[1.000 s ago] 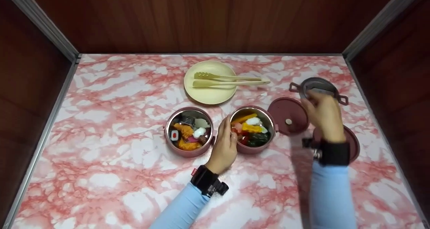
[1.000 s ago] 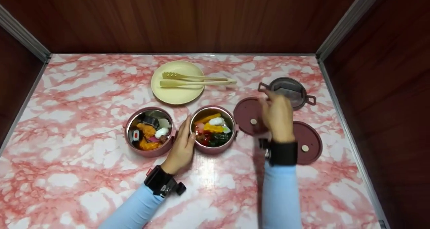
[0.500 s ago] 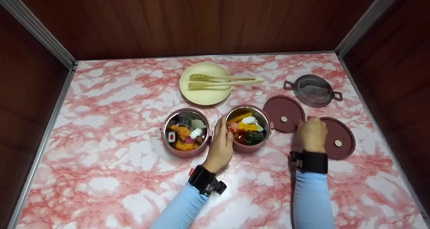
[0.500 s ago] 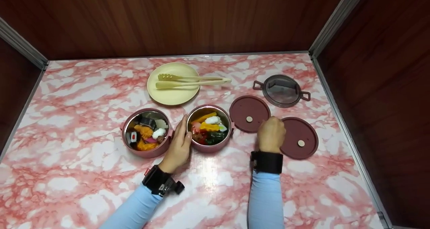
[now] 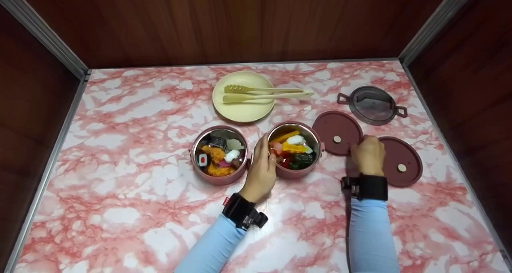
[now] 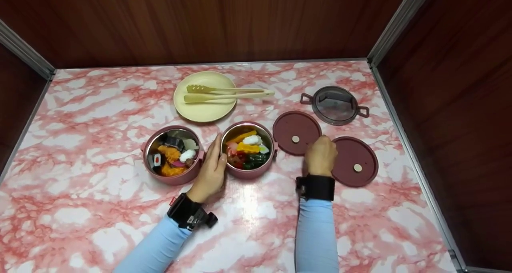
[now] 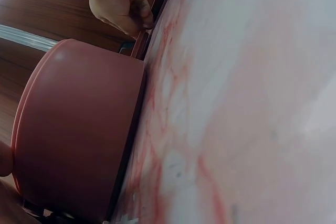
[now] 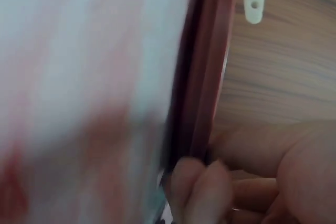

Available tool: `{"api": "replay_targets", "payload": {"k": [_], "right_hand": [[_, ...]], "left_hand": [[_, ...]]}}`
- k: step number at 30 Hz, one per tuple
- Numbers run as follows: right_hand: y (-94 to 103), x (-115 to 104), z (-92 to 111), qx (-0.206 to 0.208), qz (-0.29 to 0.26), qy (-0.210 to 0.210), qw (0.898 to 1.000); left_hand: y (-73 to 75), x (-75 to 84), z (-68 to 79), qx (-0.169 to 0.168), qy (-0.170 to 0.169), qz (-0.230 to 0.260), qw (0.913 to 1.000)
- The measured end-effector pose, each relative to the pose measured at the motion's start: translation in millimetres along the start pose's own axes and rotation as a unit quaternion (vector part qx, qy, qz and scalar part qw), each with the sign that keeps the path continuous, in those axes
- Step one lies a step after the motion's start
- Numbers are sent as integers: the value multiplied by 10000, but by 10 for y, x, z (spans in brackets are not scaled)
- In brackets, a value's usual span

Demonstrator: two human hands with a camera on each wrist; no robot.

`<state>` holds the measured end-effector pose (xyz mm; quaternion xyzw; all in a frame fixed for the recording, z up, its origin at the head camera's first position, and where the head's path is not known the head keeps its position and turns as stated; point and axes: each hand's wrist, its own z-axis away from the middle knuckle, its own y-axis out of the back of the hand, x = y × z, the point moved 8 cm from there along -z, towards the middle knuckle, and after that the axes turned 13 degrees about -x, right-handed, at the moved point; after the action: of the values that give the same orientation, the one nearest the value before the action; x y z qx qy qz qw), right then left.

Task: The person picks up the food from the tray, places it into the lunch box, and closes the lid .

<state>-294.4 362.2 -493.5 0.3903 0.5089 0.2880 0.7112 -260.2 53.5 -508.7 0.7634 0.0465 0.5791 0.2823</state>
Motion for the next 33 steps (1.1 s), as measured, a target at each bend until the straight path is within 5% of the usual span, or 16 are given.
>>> {"api": "replay_targets", "payload": {"k": [9, 18, 25, 33], "right_hand": [[113, 95, 37, -332, -1343, -247, 9901], [504, -42, 215, 646, -1565, 103, 9855], [613, -296, 386, 824, -1790, 499, 9791], [511, -679, 539, 478, -3007, 1250, 9443]], "left_hand": [[3, -2, 0, -3, -1, 1, 10000], [18, 23, 3, -117, 139, 91, 9998], [126, 174, 42, -93, 234, 103, 9996], [407, 462, 76, -161, -24, 636, 9978]]}}
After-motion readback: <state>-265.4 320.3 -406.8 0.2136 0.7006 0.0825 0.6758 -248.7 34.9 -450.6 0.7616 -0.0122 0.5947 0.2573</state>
